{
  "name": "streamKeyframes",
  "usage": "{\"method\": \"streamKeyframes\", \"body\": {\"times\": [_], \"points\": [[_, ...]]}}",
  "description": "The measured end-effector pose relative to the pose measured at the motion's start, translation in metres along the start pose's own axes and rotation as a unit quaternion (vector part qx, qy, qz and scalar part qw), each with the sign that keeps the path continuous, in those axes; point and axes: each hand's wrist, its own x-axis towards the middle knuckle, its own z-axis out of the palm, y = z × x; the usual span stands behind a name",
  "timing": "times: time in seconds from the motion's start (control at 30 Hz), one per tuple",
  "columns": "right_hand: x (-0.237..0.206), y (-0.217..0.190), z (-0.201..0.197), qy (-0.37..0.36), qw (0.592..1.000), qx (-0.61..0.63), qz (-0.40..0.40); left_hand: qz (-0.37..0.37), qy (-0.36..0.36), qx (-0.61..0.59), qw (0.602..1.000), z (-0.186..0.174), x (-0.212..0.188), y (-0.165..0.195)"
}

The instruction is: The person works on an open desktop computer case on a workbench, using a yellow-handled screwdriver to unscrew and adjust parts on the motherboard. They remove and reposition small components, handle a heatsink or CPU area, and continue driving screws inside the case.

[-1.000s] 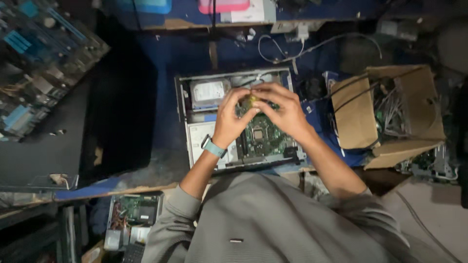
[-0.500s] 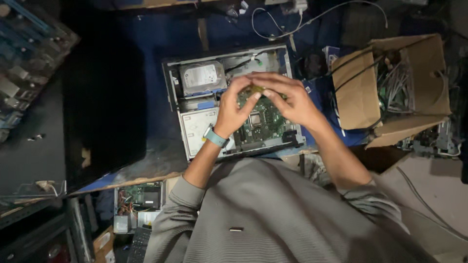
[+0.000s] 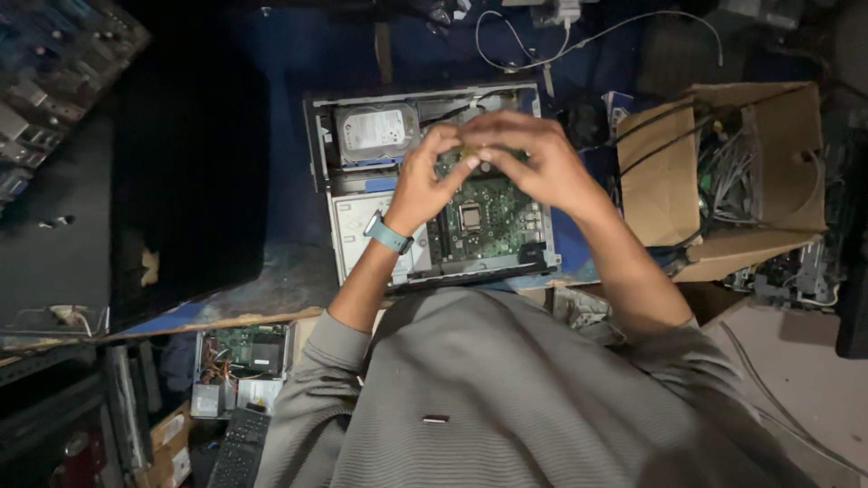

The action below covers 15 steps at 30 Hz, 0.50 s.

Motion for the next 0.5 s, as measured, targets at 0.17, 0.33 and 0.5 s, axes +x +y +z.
{"method": "streamKeyframes", "body": {"times": [0.17, 0.33, 0.5], "points": [[0.012, 0.003, 0.014, 0.035, 0.988, -0.108, 0.104, 0.076, 0.029, 0.108, 0.991, 0.006, 0.0, 0.01], [0.009, 0.008, 0.003, 0.033, 0.998, -0.005, -0.051, 0.038, 0.034, 0.097, 0.994, -0.006, 0.004, 0.015], [0.004, 0.014, -0.004, -0.015, 0.998, 0.027, -0.056, 0.02, -0.038, 0.079, 0.996, -0.016, 0.006, 0.013]]}}
